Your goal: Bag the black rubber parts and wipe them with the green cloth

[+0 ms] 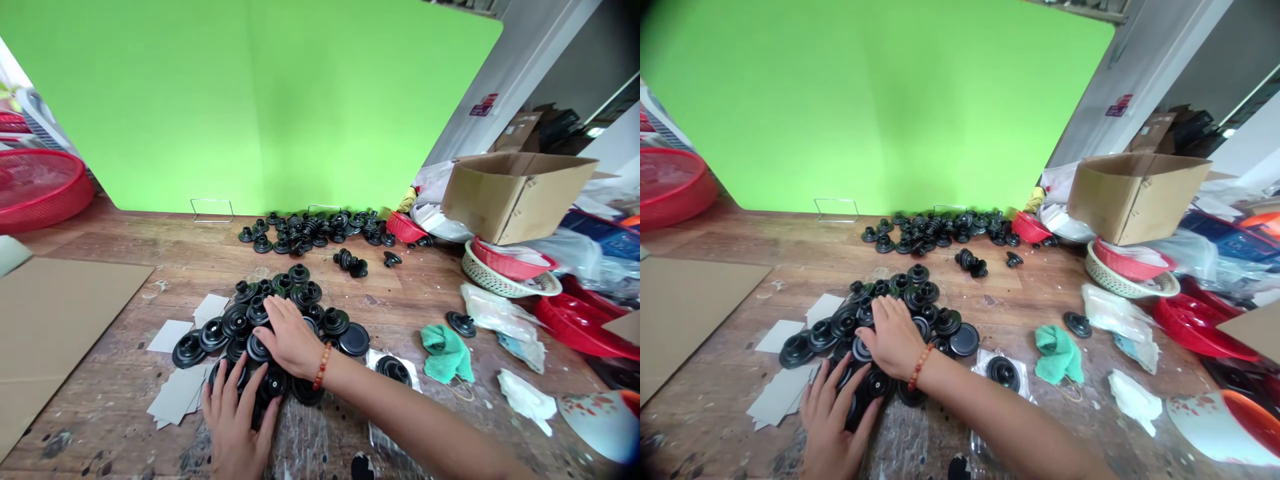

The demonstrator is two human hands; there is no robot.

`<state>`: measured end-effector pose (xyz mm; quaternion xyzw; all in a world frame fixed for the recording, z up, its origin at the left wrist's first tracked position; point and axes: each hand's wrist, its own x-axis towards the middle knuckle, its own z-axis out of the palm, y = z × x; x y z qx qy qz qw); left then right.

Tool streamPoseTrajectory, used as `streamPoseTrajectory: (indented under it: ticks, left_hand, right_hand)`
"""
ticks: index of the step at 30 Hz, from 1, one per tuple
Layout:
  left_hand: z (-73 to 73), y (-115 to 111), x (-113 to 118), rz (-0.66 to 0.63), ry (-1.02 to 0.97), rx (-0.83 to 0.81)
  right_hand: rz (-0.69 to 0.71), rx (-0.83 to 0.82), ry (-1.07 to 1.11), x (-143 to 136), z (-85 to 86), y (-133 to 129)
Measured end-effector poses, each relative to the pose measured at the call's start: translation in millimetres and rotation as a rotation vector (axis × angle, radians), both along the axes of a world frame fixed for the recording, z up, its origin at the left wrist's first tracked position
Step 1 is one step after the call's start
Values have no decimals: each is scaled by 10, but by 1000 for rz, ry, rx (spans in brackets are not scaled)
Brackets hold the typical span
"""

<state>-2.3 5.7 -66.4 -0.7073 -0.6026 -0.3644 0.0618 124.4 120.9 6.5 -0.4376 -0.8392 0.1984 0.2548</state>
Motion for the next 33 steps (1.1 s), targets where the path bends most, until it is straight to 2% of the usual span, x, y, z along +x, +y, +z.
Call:
streamPoseTrajectory:
  ticks: [4, 8, 11, 14, 17, 20, 22, 25, 29, 33]
  left_hand:
    - [-34, 24, -46, -56, 44, 70]
    - [-22, 34, -61, -78, 23, 71]
    - [-7, 24, -56, -74, 1, 39]
    - [13, 4, -49, -69, -6, 9]
    - [32, -10, -40, -57, -8, -3]
    - [39, -12, -32, -55, -15, 7]
    - [36, -8, -26, -53, -19, 9]
    - [32, -1, -19, -52, -11, 12]
    - [42, 9, -12, -46, 17, 16]
    - [66, 11, -1, -39, 24, 16]
  right_hand:
    - [94, -88, -12, -259, -80, 116]
    - [205, -60, 18, -200, -2, 255]
    - [74, 49, 147, 147, 122, 325]
    - [-138, 150, 106, 722, 144, 330]
    - [-389, 90, -86, 1296, -8, 260]
    - [-466, -115, -89, 1596, -240, 138]
    - [-456, -180, -35, 1596, -367, 74]
    - [-446, -148, 17, 1398, -468, 72]
    - [-417, -66, 93, 1089, -472, 245]
    - [-408, -30, 184, 950, -418, 421]
